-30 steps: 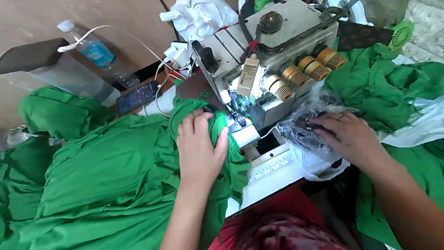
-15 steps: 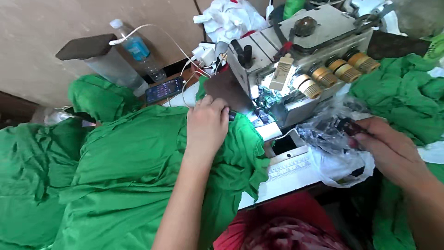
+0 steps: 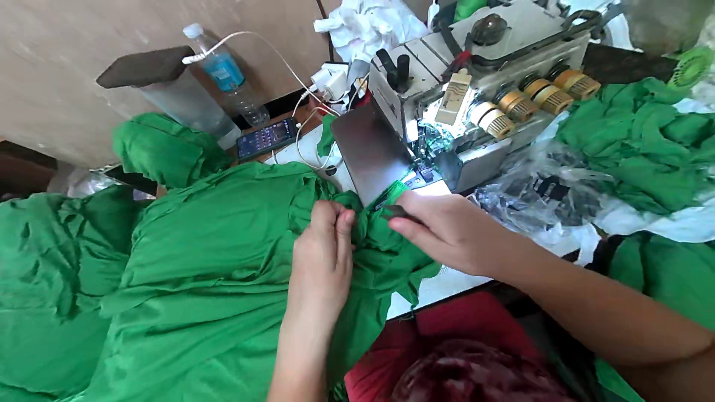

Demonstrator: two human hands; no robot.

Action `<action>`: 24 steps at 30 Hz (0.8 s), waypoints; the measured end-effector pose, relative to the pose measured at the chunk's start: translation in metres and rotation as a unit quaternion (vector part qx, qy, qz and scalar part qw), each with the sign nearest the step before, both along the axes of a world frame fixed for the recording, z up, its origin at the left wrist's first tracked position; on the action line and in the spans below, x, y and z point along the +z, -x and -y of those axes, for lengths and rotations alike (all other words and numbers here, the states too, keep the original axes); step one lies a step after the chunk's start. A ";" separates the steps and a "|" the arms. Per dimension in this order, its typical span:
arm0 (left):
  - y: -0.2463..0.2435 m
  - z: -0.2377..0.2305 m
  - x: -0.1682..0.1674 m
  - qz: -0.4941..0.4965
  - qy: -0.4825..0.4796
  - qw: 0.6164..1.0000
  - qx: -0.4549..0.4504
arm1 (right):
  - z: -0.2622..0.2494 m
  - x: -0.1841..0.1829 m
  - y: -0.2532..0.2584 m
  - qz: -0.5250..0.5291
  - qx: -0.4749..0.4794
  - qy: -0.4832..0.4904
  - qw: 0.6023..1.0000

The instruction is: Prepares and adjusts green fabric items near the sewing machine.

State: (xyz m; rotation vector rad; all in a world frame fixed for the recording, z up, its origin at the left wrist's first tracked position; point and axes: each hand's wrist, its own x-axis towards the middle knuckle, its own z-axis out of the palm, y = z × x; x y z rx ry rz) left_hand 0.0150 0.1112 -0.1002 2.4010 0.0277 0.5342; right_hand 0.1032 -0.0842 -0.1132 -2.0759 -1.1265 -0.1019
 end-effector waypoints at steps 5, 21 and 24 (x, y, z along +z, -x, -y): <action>0.002 0.010 0.001 0.026 -0.045 0.999 0.003 | -0.019 0.010 0.007 0.005 -0.008 0.074 0.997; 0.002 0.003 0.003 0.066 0.025 0.995 -0.071 | 0.013 0.025 -0.017 0.136 -0.181 0.238 0.944; 0.001 0.011 0.013 0.072 0.022 0.995 -0.061 | 0.002 0.030 -0.017 0.140 -0.181 0.271 0.935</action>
